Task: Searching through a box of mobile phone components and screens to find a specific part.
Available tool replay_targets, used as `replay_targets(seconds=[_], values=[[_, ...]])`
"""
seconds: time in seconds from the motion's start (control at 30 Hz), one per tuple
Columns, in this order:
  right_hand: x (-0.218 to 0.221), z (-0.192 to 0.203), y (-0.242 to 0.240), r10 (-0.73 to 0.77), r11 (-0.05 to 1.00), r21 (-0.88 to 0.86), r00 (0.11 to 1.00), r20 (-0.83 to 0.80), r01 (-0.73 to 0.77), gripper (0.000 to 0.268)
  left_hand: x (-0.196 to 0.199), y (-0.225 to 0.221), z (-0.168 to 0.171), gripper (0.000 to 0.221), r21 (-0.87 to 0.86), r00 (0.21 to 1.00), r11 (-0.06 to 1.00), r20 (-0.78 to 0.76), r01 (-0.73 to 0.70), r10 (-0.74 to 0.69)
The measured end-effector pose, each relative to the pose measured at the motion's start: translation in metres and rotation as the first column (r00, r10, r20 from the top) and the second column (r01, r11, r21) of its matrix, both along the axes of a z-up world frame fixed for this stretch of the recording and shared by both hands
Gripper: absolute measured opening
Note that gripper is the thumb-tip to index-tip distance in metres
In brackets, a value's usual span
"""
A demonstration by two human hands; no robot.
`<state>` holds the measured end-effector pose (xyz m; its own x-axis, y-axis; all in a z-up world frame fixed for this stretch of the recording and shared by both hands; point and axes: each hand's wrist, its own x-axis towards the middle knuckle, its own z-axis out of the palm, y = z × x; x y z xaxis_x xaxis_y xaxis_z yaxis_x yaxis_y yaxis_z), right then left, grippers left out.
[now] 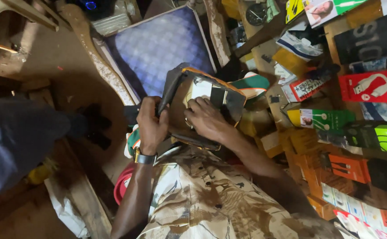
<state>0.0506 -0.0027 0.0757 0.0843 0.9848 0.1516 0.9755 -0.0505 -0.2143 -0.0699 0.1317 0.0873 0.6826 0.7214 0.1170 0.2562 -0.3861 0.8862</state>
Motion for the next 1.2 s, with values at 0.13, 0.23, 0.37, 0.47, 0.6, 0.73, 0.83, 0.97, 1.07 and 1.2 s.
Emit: replay_targets(seconds=[0.13, 0.23, 0.37, 0.47, 0.6, 0.73, 0.83, 0.97, 1.07, 1.2], values=[[0.013, 0.007, -0.006, 0.026, 0.998, 0.067, 0.991, -0.129, -0.018, 0.006, 0.0, -0.001, 0.003, 0.016, 0.01, 1.0, 1.0, 0.014, 0.015, -0.015], [0.02, 0.038, -0.007, -0.034, 0.997, 0.046, 0.867, -0.498, 0.066, 0.007, -0.001, -0.001, 0.003, 0.015, 0.0, 1.0, 1.0, 0.007, 0.018, -0.018], [0.031, 0.036, -0.02, -0.194, 0.929, 0.027, 0.547, -0.815, 0.369, 0.01, 0.0, -0.001, 0.005, 0.015, 0.03, 1.0, 0.999, 0.017, 0.01, -0.011], [0.036, 0.023, -0.034, -0.218, 0.828, 0.04, 0.388, -0.896, 0.559, 0.012, 0.001, 0.0, 0.0, 0.015, 0.044, 1.0, 0.999, 0.019, -0.002, 0.001], [0.03, 0.033, -0.046, -0.189, 0.61, 0.037, 0.191, -0.963, 0.792, 0.012, 0.003, -0.001, 0.006, 0.015, 0.024, 1.0, 1.0, 0.001, -0.004, 0.004], [0.027, 0.035, -0.051, -0.212, 0.581, 0.058, 0.22, -0.952, 0.812, 0.016, 0.002, 0.0, -0.002, 0.018, 0.036, 1.0, 0.999, -0.003, 0.013, -0.013], [0.021, 0.033, -0.046, -0.206, 0.623, 0.042, 0.216, -0.954, 0.781, 0.019, 0.003, 0.0, -0.001, 0.017, 0.018, 1.0, 1.0, -0.012, 0.002, -0.002], [0.004, 0.033, -0.029, -0.48, 0.78, -0.037, 0.559, -0.676, 0.625, 0.021, 0.005, 0.0, 0.004, 0.018, -0.005, 1.0, 1.0, -0.005, 0.001, -0.001], [-0.006, 0.011, -0.013, -0.475, 0.831, -0.069, 0.638, -0.606, 0.552, 0.02, 0.006, 0.0, 0.006, 0.017, 0.011, 1.0, 1.0, 0.0, 0.008, -0.008], [-0.01, -0.002, 0.0, -0.489, 0.859, -0.174, 0.669, -0.56, 0.482, 0.023, 0.004, 0.0, 0.003, 0.019, 0.047, 1.0, 0.999, -0.013, 0.012, -0.011]])
